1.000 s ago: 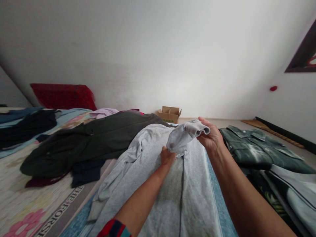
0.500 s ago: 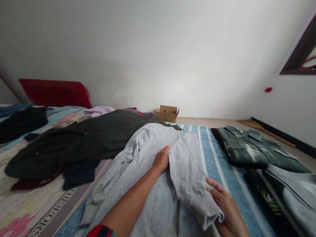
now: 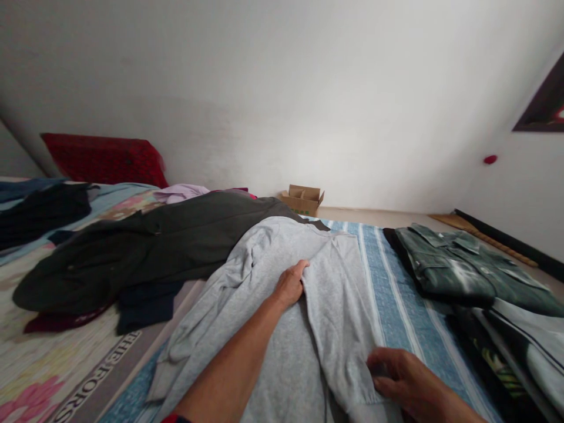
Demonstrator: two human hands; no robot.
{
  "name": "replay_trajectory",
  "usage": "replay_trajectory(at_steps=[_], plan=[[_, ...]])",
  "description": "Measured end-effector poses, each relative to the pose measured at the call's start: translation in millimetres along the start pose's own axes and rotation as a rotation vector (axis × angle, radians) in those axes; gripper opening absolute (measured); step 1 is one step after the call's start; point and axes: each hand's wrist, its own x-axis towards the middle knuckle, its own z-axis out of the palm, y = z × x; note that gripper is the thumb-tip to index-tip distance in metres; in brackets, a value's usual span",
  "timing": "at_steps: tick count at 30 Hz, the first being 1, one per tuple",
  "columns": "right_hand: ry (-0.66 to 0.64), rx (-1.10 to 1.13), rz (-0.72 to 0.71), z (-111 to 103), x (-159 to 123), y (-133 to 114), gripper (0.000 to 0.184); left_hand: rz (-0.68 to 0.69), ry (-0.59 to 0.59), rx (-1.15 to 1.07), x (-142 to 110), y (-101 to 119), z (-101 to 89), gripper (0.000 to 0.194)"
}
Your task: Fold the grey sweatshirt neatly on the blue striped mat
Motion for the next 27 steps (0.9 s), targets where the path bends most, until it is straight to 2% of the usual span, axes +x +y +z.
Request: replay_trajectory(at_steps=[2,4,6,8,11,14,19,23,27], plan=[[-0.205,-0.164,0.018,-14.2,11.7,-15.3,0.013,0.024,0.008,-0.002,-1.0,-0.9,0.6,0.043],[-0.261,-0.305,-0.03,-26.7,38.0,-34.5,0.016,0.053,0.015,-0.016,-1.4,-2.0,1.5,0.043],[-0.176,-0.358,-0.081,-31.6,77.5,-56.0,0.011,0.075,0.018,-0.04,-1.2,-3.6,3.0,0.043],[-0.041,-0.381,-0.117,-26.6,122.8,-77.5,0.014,0.09,0.025,-0.057,-1.1,-5.5,4.8,0.043],[0.128,-0.427,-0.12,-7.3,184.0,-105.9,0.021,0.089,0.036,-0.066,-1.8,-8.9,6.7,0.042],[0.214,-0.499,-0.096,11.9,224.7,-125.4,0.023,0.109,0.013,-0.091,-3.2,-12.4,5.2,0.042],[0.243,-0.587,-0.03,29.8,258.1,-132.9,0.029,0.136,-0.076,-0.16,-3.1,-13.1,-4.9,0.045],[0.256,-0.62,0.017,36.2,274.4,-126.2,0.031,0.09,-0.168,-0.186,-1.4,-9.7,-14.9,0.047],[0.27,-0.618,0.046,37.6,290.5,-117.7,0.03,0.009,-0.197,-0.279,0.6,-10.0,-24.0,0.05]])
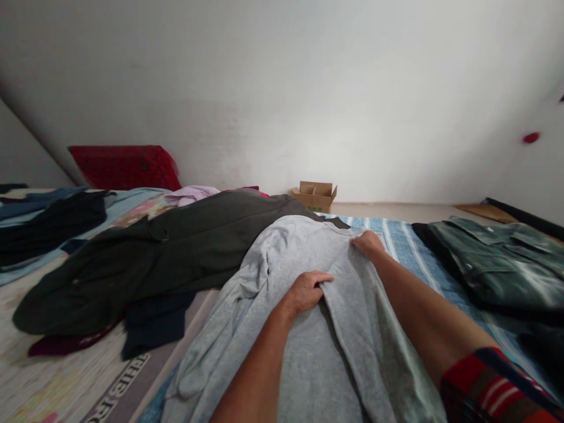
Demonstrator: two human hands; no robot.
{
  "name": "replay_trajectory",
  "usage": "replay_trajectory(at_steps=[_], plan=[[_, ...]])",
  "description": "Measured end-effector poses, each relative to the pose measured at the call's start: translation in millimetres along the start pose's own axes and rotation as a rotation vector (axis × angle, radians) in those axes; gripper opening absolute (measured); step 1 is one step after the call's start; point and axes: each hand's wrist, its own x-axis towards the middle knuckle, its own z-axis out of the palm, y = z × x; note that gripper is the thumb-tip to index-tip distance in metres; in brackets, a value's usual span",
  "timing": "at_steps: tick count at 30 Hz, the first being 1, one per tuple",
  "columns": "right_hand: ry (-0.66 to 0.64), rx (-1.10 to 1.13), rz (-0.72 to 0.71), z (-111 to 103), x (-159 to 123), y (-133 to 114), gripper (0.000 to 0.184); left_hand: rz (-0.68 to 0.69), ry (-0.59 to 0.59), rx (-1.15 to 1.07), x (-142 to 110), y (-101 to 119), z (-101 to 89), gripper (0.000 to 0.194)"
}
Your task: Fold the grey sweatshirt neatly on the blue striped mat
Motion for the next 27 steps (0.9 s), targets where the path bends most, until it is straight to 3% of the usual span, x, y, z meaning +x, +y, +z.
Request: replay_trajectory(at_steps=[2,5,7,9,11,15,22,27], plan=[[-0.009,0.013,0.007,4.1,7.6,2.4,0.03,-0.071,0.018,0.002,0.8,2.5,-4.0,0.048],[-0.018,0.031,0.018,9.2,16.8,4.3,0.028,-0.165,0.246,0.192,2.5,13.0,-4.6,0.042],[-0.015,0.039,0.012,11.3,19.9,3.5,0.028,-0.117,0.357,0.359,2.8,23.1,1.6,0.039],[-0.004,0.045,-0.011,12.4,19.9,1.4,0.028,-0.004,0.285,0.472,1.7,32.1,13.0,0.038],[0.016,0.045,-0.046,12.9,17.5,-1.2,0.028,0.031,0.118,0.538,-0.6,37.4,26.6,0.039],[0.085,0.029,-0.117,11.8,9.5,-4.9,0.027,-0.124,-0.131,0.597,-4.8,36.4,44.5,0.066],[0.238,-0.037,-0.294,4.8,-12.2,-11.3,0.026,-0.151,-0.181,0.639,-4.0,32.5,44.6,0.072],[0.173,-0.108,-0.47,12.5,-30.5,-5.1,0.024,-0.159,-0.202,0.646,-2.4,35.5,43.9,0.073]])
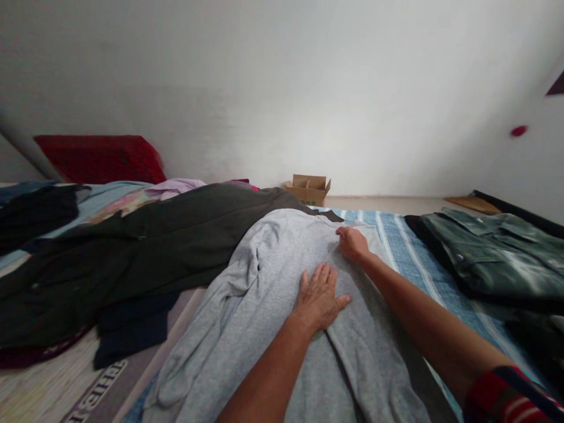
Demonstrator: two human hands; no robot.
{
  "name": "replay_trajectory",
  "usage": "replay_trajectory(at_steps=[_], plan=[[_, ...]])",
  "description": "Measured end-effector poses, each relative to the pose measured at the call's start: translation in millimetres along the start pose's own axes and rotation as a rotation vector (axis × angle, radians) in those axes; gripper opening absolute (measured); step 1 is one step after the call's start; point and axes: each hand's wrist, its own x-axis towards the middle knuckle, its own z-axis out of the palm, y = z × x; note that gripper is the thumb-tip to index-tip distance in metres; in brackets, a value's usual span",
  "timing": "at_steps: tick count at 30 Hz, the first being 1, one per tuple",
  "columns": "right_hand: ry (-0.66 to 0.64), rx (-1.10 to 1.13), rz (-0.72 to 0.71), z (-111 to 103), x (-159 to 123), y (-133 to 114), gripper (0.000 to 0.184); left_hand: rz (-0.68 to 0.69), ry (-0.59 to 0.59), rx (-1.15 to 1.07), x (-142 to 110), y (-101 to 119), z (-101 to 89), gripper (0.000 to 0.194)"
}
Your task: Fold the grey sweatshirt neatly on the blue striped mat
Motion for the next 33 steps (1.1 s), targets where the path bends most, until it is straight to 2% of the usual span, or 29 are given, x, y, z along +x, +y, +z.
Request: replay_trajectory(at_steps=[3,7,12,15,20,24,28,30,33], plan=[[-0.035,-0.011,-0.051,0.6,-8.1,4.0,0.024,-0.004,0.003,0.005,0.2,0.2,-0.7,0.071],[-0.035,-0.012,-0.079,-6.9,-18.3,8.7,0.037,0.013,0.047,-0.019,1.5,-1.4,1.5,0.068],[-0.088,-0.009,-0.116,-17.4,-43.8,18.7,0.028,0.016,0.083,-0.036,5.0,-3.2,3.9,0.065],[-0.058,0.0,-0.1,-27.8,-63.6,26.3,0.03,0.016,0.085,-0.03,6.3,-3.8,3.1,0.064],[-0.023,0.017,-0.083,-47.7,-119.0,33.2,0.032,0.021,0.068,-0.015,8.0,-5.2,2.2,0.064],[-0.048,0.035,-0.142,-57.3,-174.8,35.1,0.028,0.019,0.072,0.001,10.6,-5.5,1.3,0.063],[-0.049,0.052,-0.199,-65.5,-213.5,36.3,0.026,-0.004,0.055,0.028,10.0,-2.6,-4.2,0.062],[-0.026,0.055,-0.2,-70.1,-227.8,36.5,0.025,-0.035,0.083,0.061,5.9,0.8,-7.7,0.059],[-0.013,0.059,-0.212,-75.5,-248.3,34.9,0.023,-0.061,0.189,0.127,-6.7,10.1,-12.7,0.048]])
